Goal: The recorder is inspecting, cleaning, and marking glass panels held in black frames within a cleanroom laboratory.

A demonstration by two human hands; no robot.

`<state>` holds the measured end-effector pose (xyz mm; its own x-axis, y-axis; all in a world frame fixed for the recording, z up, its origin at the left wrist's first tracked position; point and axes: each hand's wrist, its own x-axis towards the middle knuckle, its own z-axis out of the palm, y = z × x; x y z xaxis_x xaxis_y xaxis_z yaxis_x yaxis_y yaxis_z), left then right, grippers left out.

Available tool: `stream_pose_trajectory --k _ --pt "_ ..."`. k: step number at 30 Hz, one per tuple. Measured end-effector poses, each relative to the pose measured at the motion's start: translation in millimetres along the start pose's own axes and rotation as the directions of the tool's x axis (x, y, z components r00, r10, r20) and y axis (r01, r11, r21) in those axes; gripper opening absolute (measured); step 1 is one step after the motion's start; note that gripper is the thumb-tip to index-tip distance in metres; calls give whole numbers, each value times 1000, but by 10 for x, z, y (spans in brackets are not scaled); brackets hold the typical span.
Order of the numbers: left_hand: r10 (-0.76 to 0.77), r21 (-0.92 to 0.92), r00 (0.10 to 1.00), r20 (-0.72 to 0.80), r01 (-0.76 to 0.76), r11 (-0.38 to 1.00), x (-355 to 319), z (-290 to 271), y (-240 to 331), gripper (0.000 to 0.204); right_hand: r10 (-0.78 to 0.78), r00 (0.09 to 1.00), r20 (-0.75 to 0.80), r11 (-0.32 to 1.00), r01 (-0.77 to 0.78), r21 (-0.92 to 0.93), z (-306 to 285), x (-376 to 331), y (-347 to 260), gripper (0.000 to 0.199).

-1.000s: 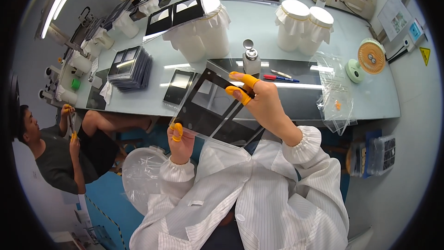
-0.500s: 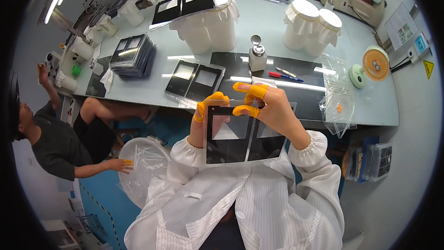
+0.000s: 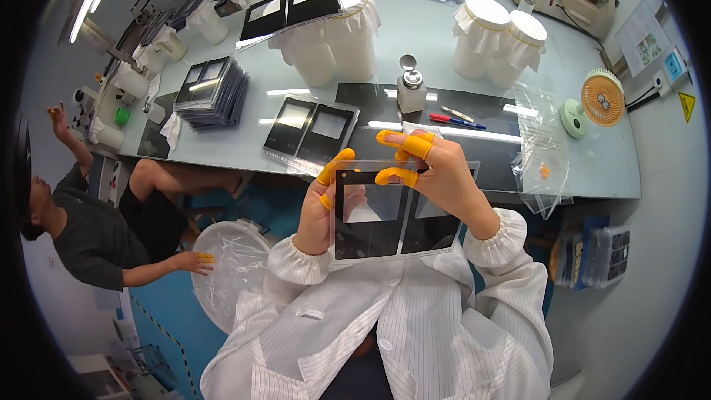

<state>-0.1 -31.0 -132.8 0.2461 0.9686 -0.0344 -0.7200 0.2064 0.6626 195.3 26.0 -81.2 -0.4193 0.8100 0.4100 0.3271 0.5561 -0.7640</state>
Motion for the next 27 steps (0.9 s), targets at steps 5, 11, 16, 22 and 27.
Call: stream_pose_trajectory --k 5,11,16,22,27 --pt "110 427 988 111 -147 892 -86 125 8 61 -52 995 -85 997 46 -70 -16 -4 64 49" --pt "56 558 998 38 -67 827 -96 61 -60 35 70 997 -15 986 -71 -151 -12 68 -79 47" --pt "92 583 994 53 -106 806 -83 211 -156 28 45 994 104 947 -9 -321 188 112 -179 31" --pt "94 588 994 61 -112 801 -91 210 -168 34 67 950 304 996 -48 -69 104 156 -59 29" --pt "60 549 997 59 -82 832 -92 224 -172 35 8 912 410 998 -36 61 6 159 -37 23"
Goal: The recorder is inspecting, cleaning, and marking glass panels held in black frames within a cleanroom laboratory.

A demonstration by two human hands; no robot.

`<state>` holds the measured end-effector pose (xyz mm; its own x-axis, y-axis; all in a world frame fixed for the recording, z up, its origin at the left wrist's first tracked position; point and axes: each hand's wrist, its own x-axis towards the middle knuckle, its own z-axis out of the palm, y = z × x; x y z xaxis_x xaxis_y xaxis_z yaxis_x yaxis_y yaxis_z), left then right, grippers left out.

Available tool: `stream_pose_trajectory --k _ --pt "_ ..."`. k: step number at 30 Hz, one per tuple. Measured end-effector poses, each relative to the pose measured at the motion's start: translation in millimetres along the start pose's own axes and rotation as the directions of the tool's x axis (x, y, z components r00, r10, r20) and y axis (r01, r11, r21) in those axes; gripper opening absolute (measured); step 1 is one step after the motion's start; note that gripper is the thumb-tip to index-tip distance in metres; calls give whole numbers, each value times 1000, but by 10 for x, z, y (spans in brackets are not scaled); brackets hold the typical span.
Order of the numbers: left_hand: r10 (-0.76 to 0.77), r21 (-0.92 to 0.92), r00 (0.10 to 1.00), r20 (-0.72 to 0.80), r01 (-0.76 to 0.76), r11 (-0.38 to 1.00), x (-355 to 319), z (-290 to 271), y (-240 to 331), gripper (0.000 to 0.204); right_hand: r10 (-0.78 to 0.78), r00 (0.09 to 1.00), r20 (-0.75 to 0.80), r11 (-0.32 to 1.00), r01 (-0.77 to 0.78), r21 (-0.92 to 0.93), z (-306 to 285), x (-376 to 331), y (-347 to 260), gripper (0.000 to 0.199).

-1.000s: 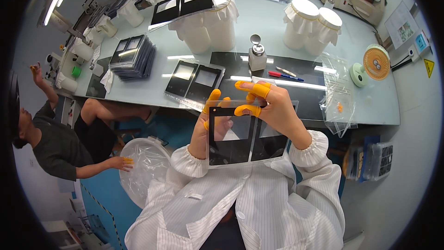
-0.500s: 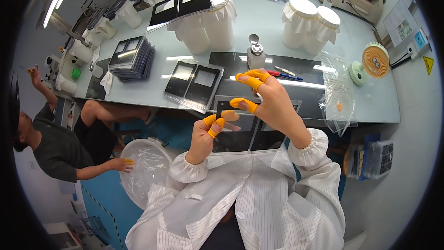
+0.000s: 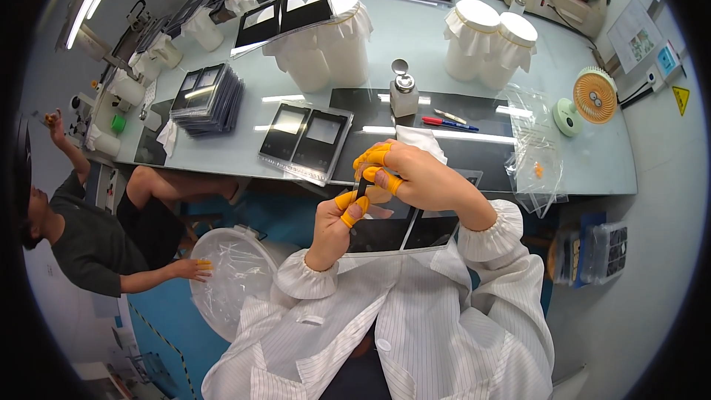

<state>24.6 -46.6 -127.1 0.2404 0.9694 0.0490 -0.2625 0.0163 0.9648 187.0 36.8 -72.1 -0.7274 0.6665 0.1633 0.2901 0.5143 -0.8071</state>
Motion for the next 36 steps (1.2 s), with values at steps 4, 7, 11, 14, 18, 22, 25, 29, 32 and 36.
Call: stream_pose_trajectory --k 4,7,11,14,18,22,25,29,32,36 --pt "9 -13 1000 -7 -9 1000 17 4 17 36 12 999 38 999 -14 38 -26 -5 -14 25" --pt "-33 -55 999 -10 33 998 24 -34 48 25 -58 987 -152 998 58 -3 0 1 -64 27" --pt "-27 -15 999 -40 27 1000 46 -21 139 24 -243 883 -402 964 172 -204 101 15 -38 39" --pt "-42 49 999 -12 43 998 97 -25 199 24 -504 754 -422 815 254 -520 165 25 46 33" --pt "-87 -99 995 -40 83 992 177 -147 225 27 -555 733 -393 804 354 -477 233 -5 94 24" --pt "-29 -125 999 -30 25 992 182 -302 150 35 -410 834 -369 909 344 -234 285 -87 83 19" --pt "17 -124 1000 -12 -19 992 193 -339 86 45 -461 817 -347 872 345 -346 292 -67 39 18" --pt "-25 -98 993 -113 13 995 200 -359 33 49 -450 824 -343 881 347 -322 338 -46 44 18" --pt "-76 -148 988 -133 56 987 191 -335 142 45 -430 845 -317 897 360 -255 315 -40 8 18" --pt "-156 -132 936 -316 119 984 293 -544 113 32 -281 953 -113 948 294 121 356 -297 262 20"
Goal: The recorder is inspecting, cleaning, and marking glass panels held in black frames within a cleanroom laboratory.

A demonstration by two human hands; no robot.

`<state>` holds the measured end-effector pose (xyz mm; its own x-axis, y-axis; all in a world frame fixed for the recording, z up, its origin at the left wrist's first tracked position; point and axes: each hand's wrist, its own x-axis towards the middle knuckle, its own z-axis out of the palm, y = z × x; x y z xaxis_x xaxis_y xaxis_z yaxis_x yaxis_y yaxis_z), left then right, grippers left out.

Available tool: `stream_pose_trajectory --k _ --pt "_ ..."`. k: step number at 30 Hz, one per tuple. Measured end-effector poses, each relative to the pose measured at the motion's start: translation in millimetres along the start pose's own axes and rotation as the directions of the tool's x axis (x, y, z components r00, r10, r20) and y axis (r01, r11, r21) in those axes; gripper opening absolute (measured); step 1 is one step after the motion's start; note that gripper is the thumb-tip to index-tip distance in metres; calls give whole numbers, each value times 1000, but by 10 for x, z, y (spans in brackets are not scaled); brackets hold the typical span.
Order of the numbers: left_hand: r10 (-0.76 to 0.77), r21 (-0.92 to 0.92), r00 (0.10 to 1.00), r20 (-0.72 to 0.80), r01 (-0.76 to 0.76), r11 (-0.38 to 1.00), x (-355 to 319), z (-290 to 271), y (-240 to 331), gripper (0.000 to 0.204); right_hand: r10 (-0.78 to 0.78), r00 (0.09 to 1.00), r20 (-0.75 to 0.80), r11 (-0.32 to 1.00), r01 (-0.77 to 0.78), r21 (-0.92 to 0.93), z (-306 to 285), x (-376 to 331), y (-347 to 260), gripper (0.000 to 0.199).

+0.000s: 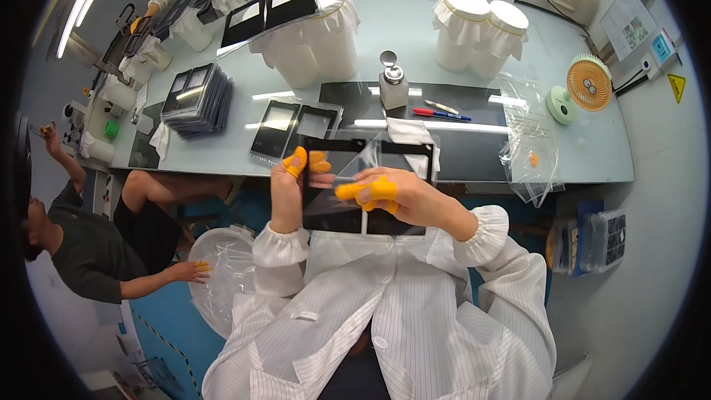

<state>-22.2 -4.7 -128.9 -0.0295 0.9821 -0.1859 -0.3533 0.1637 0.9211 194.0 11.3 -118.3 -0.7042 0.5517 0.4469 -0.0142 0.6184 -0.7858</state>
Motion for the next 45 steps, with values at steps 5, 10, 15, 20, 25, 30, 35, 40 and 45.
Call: stream_pose_trajectory --k 5,10,15,20,25,30,35,40,45 --pt "82 35 955 -286 -75 997 186 -794 -94 35 256 777 -574 862 85 500 -775 -1182 -168 17" --pt "220 33 852 -475 -233 972 244 -1210 -79 33 292 372 -881 945 32 326 -1835 -2244 -662 23" --pt "249 46 904 -349 -249 968 203 -616 -136 31 363 153 -919 702 -693 162 -2122 -1624 -417 19" --pt "223 19 917 -332 -229 973 143 -411 -59 34 -6 266 -964 -23 -964 -266 -2119 -1805 784 10" --pt "204 -15 922 -328 -221 975 -23 -337 22 37 -80 575 -814 -49 -818 -573 -1958 -2238 1665 24" --pt "58 -104 970 -236 -85 991 44 -268 -74 37 -146 417 -897 414 -798 -438 -1710 -1423 1099 31" --pt "41 -140 998 -48 -47 989 46 183 -143 43 472 704 -530 877 -316 362 -813 -410 506 23" --pt "103 -132 993 60 -94 987 -15 346 -158 42 526 831 -181 773 -378 510 -256 68 321 42" --pt "116 -210 985 131 -86 974 -56 358 -160 36 519 840 -155 463 -125 877 -5 137 411 39"
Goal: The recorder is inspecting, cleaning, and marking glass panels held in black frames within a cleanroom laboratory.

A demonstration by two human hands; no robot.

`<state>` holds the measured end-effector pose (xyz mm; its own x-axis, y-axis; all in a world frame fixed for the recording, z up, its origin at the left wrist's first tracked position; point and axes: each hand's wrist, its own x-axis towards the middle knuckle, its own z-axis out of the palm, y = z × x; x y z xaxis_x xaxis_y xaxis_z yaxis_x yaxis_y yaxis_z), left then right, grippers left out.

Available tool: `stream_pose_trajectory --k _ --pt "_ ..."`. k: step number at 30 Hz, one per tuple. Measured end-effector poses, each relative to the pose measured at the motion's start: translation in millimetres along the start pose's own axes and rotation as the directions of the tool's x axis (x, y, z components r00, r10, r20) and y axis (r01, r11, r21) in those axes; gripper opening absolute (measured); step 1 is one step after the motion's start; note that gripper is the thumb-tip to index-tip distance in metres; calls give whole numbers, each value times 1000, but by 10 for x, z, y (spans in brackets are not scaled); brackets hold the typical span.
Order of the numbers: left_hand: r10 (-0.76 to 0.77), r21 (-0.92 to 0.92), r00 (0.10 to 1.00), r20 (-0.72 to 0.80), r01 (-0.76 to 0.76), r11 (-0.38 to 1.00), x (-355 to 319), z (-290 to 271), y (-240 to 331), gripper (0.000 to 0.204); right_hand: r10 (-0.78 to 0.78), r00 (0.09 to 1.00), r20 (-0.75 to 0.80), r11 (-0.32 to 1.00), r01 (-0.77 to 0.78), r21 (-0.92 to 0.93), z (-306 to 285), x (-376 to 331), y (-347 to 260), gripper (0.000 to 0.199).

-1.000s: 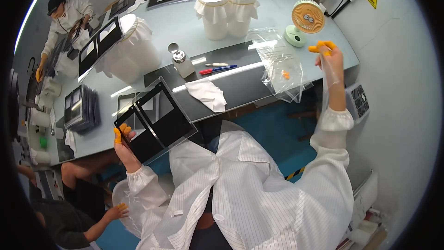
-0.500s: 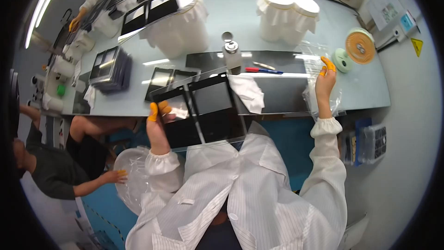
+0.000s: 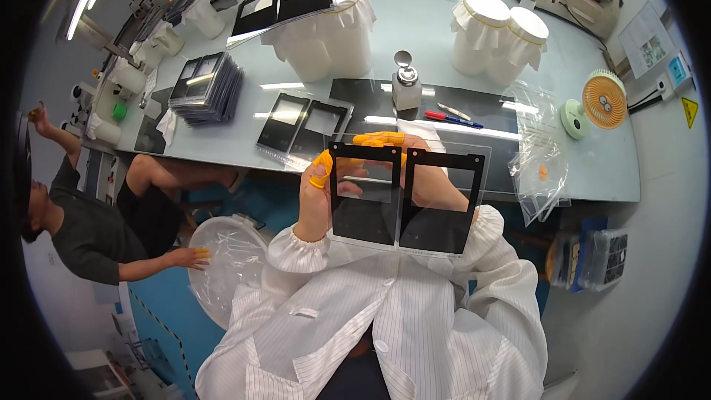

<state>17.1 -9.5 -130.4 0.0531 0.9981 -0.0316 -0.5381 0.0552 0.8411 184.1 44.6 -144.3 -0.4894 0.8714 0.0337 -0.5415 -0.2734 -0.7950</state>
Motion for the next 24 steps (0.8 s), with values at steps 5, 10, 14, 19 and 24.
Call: stream_pose_trajectory --k 5,10,14,19,24 --pt "-14 -57 999 -37 12 998 -13 -76 -139 32 70 997 -43 991 -74 -109 141 27 -45 28" --pt "25 -11 996 -87 -26 1000 -44 -34 -199 30 21 1000 13 965 -17 -262 49 -24 -5 38" --pt "114 -117 986 -124 -129 985 -30 24 -252 34 66 998 -2 946 -63 -317 -94 -73 149 39" --pt "116 -103 993 -14 -116 988 97 -28 -229 37 202 974 -100 979 -203 9 -206 -160 284 39" --pt "350 -17 880 -322 -375 927 243 -376 6 32 -84 982 -167 991 99 86 70 -510 -224 37"
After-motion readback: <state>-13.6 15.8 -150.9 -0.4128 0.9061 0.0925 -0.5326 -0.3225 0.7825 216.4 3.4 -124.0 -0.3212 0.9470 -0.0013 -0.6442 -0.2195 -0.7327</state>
